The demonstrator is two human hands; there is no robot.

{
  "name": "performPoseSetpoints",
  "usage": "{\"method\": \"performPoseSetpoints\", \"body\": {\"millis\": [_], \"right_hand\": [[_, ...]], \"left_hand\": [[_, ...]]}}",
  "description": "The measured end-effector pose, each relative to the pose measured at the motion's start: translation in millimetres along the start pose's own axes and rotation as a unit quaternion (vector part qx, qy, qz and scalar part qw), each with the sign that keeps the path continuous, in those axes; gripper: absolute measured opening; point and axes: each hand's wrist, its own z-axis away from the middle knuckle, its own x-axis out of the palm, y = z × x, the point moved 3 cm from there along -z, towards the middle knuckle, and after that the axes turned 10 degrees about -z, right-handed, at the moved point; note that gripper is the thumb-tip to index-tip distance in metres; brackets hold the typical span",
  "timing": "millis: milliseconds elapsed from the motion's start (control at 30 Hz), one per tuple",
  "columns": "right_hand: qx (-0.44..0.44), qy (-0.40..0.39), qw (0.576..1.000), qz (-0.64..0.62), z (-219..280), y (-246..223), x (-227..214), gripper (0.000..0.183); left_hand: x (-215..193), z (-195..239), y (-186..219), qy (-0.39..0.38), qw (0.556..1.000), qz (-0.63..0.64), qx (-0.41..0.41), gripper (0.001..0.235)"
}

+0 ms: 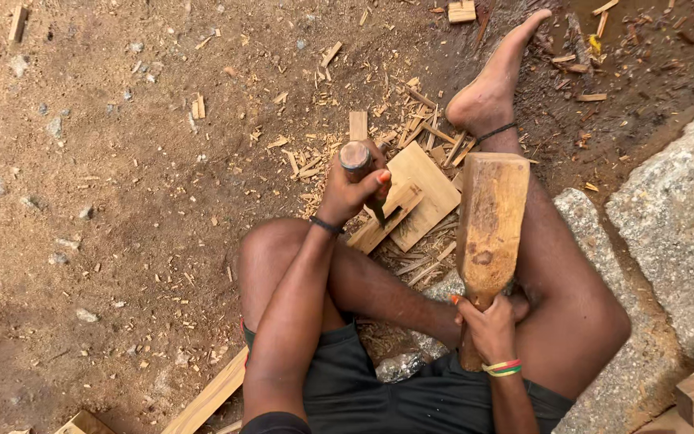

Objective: The person sits on the ground and uses a chisel and wooden mallet to carve a rectangular piece of wood. They repeatedly strike the chisel to remove wood shavings and occasionally pause to inspect the carved surface.

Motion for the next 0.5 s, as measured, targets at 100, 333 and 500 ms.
{"method": "performPoseSetpoints", "body": {"millis": [100,333,500], "right_hand": [[-0.033,0.055,0.996,0.065,4.5,-23.2,-11.8,0.014],[-0.299,0.152,0.901,0.275,33.0,-170.2,-67.4,0.048],[-0.306,0.131,0.785,0.523,30.5,-219.1,-56.4,0.057]], "left_hand": [[13.3,-4.2,7.3,-0.043,0.985,-0.16,0.038,0.033],[69.5,-1.8,33.3,-0.08,0.923,-0.362,0.106,0.036],[68.6,-3.2,28.5,-0.048,0.926,-0.359,0.107,0.032]]}}
